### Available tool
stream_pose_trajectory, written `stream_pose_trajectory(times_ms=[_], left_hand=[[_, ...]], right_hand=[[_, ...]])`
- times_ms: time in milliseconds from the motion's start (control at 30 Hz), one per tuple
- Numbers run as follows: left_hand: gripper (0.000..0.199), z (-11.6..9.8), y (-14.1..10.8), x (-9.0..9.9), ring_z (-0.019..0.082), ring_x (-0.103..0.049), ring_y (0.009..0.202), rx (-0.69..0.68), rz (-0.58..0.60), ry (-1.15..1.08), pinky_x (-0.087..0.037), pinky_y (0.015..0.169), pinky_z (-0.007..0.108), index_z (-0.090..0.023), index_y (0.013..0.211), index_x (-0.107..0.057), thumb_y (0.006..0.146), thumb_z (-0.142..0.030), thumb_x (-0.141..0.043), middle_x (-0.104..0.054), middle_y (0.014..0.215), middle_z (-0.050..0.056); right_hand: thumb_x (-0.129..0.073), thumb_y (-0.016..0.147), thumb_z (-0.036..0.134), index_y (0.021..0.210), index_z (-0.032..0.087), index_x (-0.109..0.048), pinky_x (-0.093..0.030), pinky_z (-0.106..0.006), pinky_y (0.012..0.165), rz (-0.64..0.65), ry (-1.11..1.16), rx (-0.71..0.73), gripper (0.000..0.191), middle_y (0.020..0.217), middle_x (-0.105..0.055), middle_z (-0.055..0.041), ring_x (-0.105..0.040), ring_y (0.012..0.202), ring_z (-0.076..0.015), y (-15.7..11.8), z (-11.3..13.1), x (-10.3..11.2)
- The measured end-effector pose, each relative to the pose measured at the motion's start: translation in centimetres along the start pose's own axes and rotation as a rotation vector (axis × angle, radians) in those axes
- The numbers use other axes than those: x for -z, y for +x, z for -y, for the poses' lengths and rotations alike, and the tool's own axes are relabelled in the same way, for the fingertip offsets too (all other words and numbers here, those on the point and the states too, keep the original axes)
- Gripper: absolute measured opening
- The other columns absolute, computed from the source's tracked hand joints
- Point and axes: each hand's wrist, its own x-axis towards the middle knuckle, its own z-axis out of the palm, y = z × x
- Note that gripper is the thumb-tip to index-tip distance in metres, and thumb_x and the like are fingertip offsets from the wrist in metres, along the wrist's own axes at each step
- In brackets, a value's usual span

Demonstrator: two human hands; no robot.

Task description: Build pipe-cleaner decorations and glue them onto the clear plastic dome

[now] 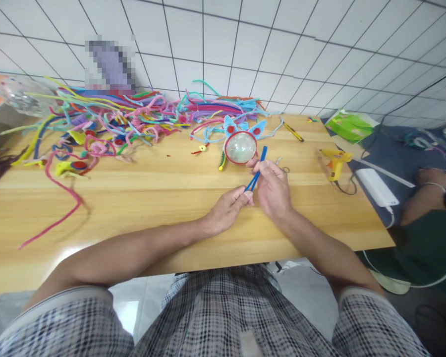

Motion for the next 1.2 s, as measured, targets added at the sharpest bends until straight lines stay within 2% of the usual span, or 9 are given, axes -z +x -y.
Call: stream_pose_trajectory(times_ms=[100,200,333,467,600,733,967,1067,1200], left_hand=[[0.063,0.1,-0.4,-0.2,0.021,-0.063,0.084,0.006,0.016,0.03,-0.05,0.087,0.035,-0.022,0.087,-0.065,0.105,-0.081,-0.054,-0.066,0.085,0.003],[0.061,-0.5,-0.2,0.0,0.022,-0.067,0.09,0.056,0.034,-0.103,-0.052,0.087,0.035,-0.021,0.095,-0.069,0.1,-0.082,-0.064,-0.072,0.094,0.005],[0.066,-1.4,1.0,0.7,0.022,-0.072,0.093,0.163,0.042,-0.457,-0.055,0.084,0.034,-0.02,0.102,-0.07,0.086,-0.083,-0.083,-0.078,0.102,0.009],[0.062,-1.6,2.0,1.2,0.019,-0.071,0.083,0.239,0.039,-0.539,-0.053,0.075,0.03,-0.019,0.092,-0.074,0.075,-0.074,-0.097,-0.08,0.097,0.01],[0.06,-1.4,2.1,1.2,0.016,-0.066,0.078,0.263,0.016,-0.516,-0.051,0.071,0.027,-0.019,0.08,-0.079,0.066,-0.071,-0.104,-0.08,0.091,0.009],[0.056,-1.2,2.0,1.3,0.015,-0.067,0.079,0.304,-0.025,-0.525,-0.052,0.074,0.025,-0.02,0.078,-0.084,0.059,-0.066,-0.108,-0.078,0.085,0.005],[0.052,-1.1,1.9,1.3,0.012,-0.065,0.077,0.356,0.016,-0.599,-0.05,0.073,0.025,-0.019,0.078,-0.085,0.057,-0.057,-0.112,-0.076,0.083,0.002],[0.058,-0.6,1.7,0.9,0.011,-0.06,0.072,0.348,0.006,-0.516,-0.047,0.072,0.026,-0.018,0.077,-0.082,0.054,-0.063,-0.111,-0.073,0.077,0.0],[0.058,-0.4,1.5,0.7,0.01,-0.052,0.067,0.281,0.006,-0.367,-0.042,0.07,0.027,-0.017,0.074,-0.077,0.058,-0.063,-0.108,-0.066,0.07,-0.003]], right_hand=[[-0.077,0.094,0.065,0.082,0.028,-0.064,-0.054,-0.042,0.106,-0.001,0.007,-0.006,0.041,0.102,-0.074,-0.0062,-0.068,0.11,-0.0267,0.4,0.3,0.4],[-0.079,0.093,0.067,0.084,0.028,-0.063,-0.058,-0.038,0.089,0.029,0.032,-0.046,0.043,0.109,-0.074,-0.0063,-0.068,0.107,-0.0255,0.5,0.7,0.7],[-0.088,0.085,0.069,0.084,0.027,-0.062,-0.044,-0.028,0.05,0.083,0.106,-0.186,0.049,0.112,-0.076,-0.0029,-0.058,0.071,-0.0154,0.0,0.8,0.6],[-0.091,0.078,0.072,0.082,0.026,-0.061,-0.043,-0.025,0.041,0.151,0.158,-0.304,0.055,0.107,-0.077,-0.001,-0.045,0.057,-0.0098,-0.5,0.6,-0.1],[-0.09,0.079,0.07,0.08,0.025,-0.062,-0.043,-0.024,0.043,0.154,0.157,-0.273,0.053,0.11,-0.078,-0.0011,-0.037,0.056,-0.0079,-0.6,0.4,-0.4],[-0.088,0.084,0.068,0.077,0.024,-0.064,-0.045,-0.024,0.051,0.167,0.147,-0.226,0.051,0.108,-0.077,-0.0025,-0.043,0.062,-0.0097,-0.5,0.4,-0.3],[-0.089,0.082,0.068,0.077,0.024,-0.066,-0.042,-0.026,0.054,0.197,0.173,-0.256,0.05,0.111,-0.076,-0.0036,-0.047,0.067,-0.0111,-0.5,0.3,-0.1],[-0.088,0.084,0.067,0.078,0.026,-0.065,-0.054,-0.029,0.067,0.186,0.158,-0.228,0.047,0.111,-0.076,-0.0047,-0.064,0.086,-0.0174,-0.3,0.5,0.1],[-0.087,0.086,0.064,0.079,0.027,-0.065,-0.061,-0.035,0.091,0.174,0.163,-0.196,0.043,0.111,-0.076,-0.0054,-0.069,0.106,-0.0232,-0.1,0.7,0.3]])
